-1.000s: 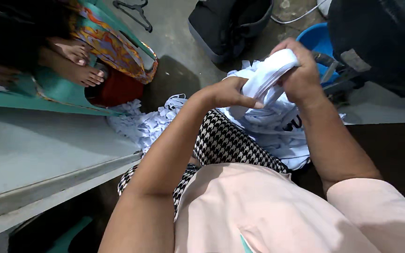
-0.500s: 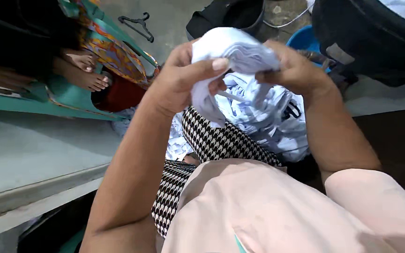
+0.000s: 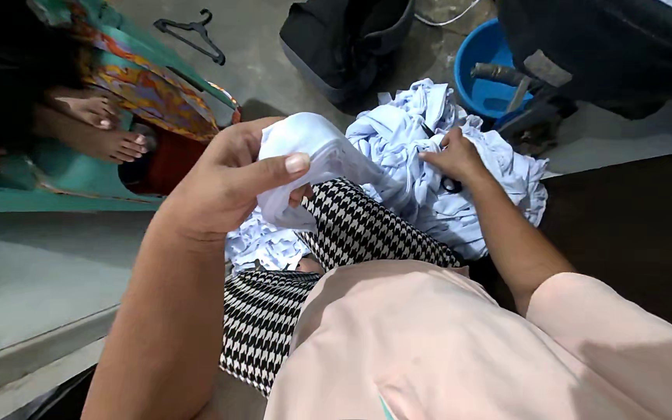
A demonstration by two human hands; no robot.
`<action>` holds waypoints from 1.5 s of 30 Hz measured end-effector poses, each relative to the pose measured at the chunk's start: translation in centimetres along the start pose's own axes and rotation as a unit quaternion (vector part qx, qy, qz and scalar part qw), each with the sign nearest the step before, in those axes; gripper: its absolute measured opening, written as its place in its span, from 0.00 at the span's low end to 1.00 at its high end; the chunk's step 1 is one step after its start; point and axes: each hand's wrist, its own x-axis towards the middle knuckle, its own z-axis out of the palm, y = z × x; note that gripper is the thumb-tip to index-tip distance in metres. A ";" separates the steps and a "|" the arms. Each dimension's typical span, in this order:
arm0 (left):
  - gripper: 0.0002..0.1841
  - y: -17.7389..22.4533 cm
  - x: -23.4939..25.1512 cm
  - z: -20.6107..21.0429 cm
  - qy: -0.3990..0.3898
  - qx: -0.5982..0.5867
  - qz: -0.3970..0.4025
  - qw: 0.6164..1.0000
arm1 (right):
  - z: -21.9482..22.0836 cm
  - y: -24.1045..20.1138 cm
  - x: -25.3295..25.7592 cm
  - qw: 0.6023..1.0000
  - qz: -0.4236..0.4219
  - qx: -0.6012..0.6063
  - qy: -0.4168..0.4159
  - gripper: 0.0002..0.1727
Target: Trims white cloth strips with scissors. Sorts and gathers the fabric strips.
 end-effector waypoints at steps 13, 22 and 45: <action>0.23 -6.7 9.3 0.4 0.093 0.335 -0.212 0.913 | 0.0 0.6 -0.1 0.967 0.002 0.241 -0.085 0.19; 0.29 -9.9 10.7 3.4 -0.020 0.364 -0.141 0.920 | -5.3 -4.4 -3.4 0.937 -0.144 0.274 -0.161 0.19; 0.34 -10.6 8.0 7.5 -0.120 0.041 0.010 0.992 | -10.8 -9.3 -7.6 0.846 -0.390 0.277 -0.236 0.23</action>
